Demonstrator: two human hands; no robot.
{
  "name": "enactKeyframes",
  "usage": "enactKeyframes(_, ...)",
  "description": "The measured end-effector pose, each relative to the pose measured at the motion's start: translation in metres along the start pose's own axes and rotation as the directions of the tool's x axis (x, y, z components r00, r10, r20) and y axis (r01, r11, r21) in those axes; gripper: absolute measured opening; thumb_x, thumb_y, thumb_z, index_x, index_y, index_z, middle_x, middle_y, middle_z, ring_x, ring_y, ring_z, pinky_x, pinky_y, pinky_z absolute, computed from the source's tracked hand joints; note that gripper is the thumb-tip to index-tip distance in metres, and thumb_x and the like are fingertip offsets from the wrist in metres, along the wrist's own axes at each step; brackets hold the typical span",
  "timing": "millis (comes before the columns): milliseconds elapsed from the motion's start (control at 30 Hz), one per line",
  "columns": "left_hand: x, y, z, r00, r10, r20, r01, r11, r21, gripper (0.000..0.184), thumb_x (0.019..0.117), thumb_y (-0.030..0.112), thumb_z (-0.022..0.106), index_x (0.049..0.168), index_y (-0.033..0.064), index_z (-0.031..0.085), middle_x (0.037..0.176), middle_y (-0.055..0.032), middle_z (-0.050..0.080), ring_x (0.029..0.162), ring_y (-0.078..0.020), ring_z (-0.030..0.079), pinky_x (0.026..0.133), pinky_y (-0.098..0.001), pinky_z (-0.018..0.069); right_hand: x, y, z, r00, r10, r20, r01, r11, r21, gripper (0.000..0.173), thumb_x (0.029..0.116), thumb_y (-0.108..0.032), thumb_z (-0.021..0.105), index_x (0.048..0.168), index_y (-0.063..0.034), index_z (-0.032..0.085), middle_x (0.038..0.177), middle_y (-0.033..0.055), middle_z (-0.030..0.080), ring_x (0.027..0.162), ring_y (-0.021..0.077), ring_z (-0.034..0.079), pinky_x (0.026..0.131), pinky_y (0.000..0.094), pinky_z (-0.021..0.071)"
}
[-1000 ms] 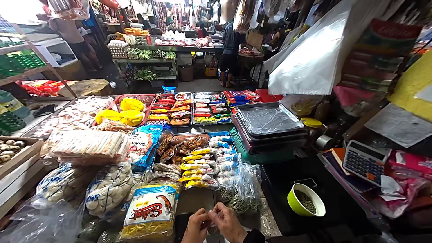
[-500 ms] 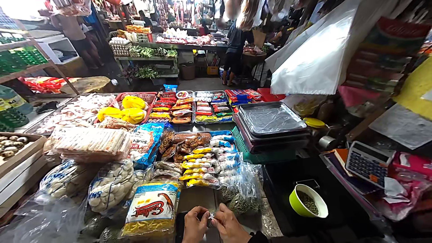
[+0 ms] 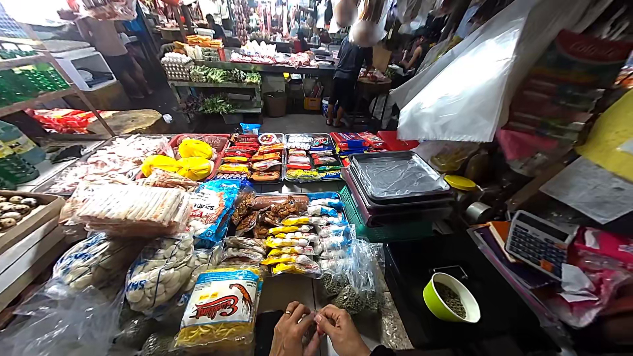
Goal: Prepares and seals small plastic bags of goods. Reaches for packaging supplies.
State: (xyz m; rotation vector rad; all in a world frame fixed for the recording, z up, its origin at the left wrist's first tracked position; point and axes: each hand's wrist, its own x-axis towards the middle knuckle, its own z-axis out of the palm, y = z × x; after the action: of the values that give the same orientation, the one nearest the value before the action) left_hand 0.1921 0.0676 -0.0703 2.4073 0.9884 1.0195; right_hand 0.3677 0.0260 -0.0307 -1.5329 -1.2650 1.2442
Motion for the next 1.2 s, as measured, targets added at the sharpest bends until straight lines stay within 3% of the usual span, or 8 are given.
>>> enactKeyframes(100,-0.002,-0.001,0.008,0.997,-0.041,-0.059,0.039,0.999,-0.022,0.017,0.0859,0.025,0.067,0.082,0.0135,0.08,0.096,-0.003,0.077,0.102,-0.0277,0.071,0.081,-0.0406,0.0602,-0.001,-0.008,0.001,0.995,-0.102,0.009,0.102,0.977,-0.187,0.024,0.0985,-0.015,0.06,0.091,0.0032,0.073,0.101,0.0147,0.067,0.094,0.0196,0.066,0.088,0.0336,0.0556)
enactKeyframes(200,-0.002,0.0,0.014,0.992,-0.097,-0.082,0.093,0.994,-0.056,0.016,0.086,0.02,0.067,0.082,0.0125,0.08,0.093,-0.0005,0.077,0.099,-0.025,0.072,0.08,-0.0394,0.0604,-0.001,-0.02,-0.004,0.998,-0.043,-0.049,0.018,0.905,-0.426,0.037,0.103,-0.026,0.056,0.085,0.0038,0.07,0.084,0.0153,0.067,0.084,0.0274,0.067,0.081,0.0455,0.0532)
enactKeyframes(267,-0.002,0.002,0.015,0.99,-0.099,-0.101,0.091,0.993,-0.08,0.016,0.0867,0.022,0.067,0.082,0.0141,0.08,0.094,0.0017,0.078,0.102,-0.0231,0.072,0.083,-0.0379,0.0595,-0.001,-0.019,-0.007,0.988,0.111,-0.111,-0.134,0.966,-0.222,0.038,0.1062,-0.024,0.053,0.079,0.0005,0.064,0.067,0.0056,0.057,0.062,0.0145,0.054,0.064,0.0341,0.0459)
enactKeyframes(333,-0.001,0.003,0.016,0.991,-0.08,-0.111,0.069,0.993,-0.099,0.017,0.088,0.025,0.067,0.082,0.0162,0.08,0.093,0.0034,0.078,0.104,-0.0219,0.071,0.087,-0.0361,0.0578,-0.004,-0.015,-0.005,0.946,0.307,-0.107,-0.269,0.924,0.271,0.038,0.1096,-0.018,0.046,0.075,-0.0047,0.054,0.054,-0.0036,0.042,0.043,0.0035,0.036,0.044,0.0202,0.0325)
enactKeyframes(433,0.0,0.003,0.02,0.992,-0.022,-0.121,0.013,0.997,-0.076,0.018,0.09,0.028,0.066,0.081,0.0186,0.079,0.092,0.0051,0.078,0.105,-0.02,0.07,0.09,-0.0344,0.0563,-0.012,-0.023,-0.009,0.849,0.528,0.008,-0.37,0.583,0.723,0.042,0.1128,-0.025,0.037,0.073,-0.0134,0.045,0.048,-0.007,0.033,0.037,0.0023,0.029,0.037,0.0174,0.0265)
enactKeyframes(533,0.0,0.004,0.02,0.991,0.037,-0.13,-0.041,0.999,-0.027,0.018,0.0917,0.027,0.064,0.08,0.0207,0.076,0.089,0.0066,0.076,0.105,-0.0198,0.069,0.089,-0.0358,0.0553,-0.02,-0.036,-0.017,0.842,0.539,-0.018,-0.29,0.481,0.828,0.045,0.1126,-0.025,0.037,0.069,-0.0144,0.044,0.047,-0.0072,0.032,0.036,0.002,0.029,0.037,0.0165,0.026)
enactKeyframes(967,0.001,0.007,0.021,0.995,0.059,-0.086,-0.054,0.996,0.066,0.017,0.0899,0.028,0.062,0.078,0.0251,0.074,0.085,0.0103,0.075,0.112,-0.0219,0.066,0.086,-0.0441,0.0488,-0.032,-0.043,-0.044,0.835,0.534,-0.134,-0.148,0.453,0.879,0.045,0.1123,-0.022,0.036,0.069,-0.0135,0.046,0.046,-0.0065,0.036,0.034,0.0013,0.032,0.035,0.0153,0.0274)
enactKeyframes(1200,0.002,0.003,0.012,0.994,0.056,-0.094,-0.052,0.998,0.039,0.016,0.0899,0.028,0.061,0.08,0.0245,0.074,0.085,0.0092,0.074,0.113,-0.0245,0.066,0.082,-0.0444,0.0503,-0.036,-0.069,-0.031,0.917,0.338,-0.212,-0.094,0.7,0.708,0.045,0.111,-0.018,0.039,0.067,-0.0122,0.047,0.047,-0.0056,0.036,0.037,0.0024,0.032,0.037,0.0174,0.0268)
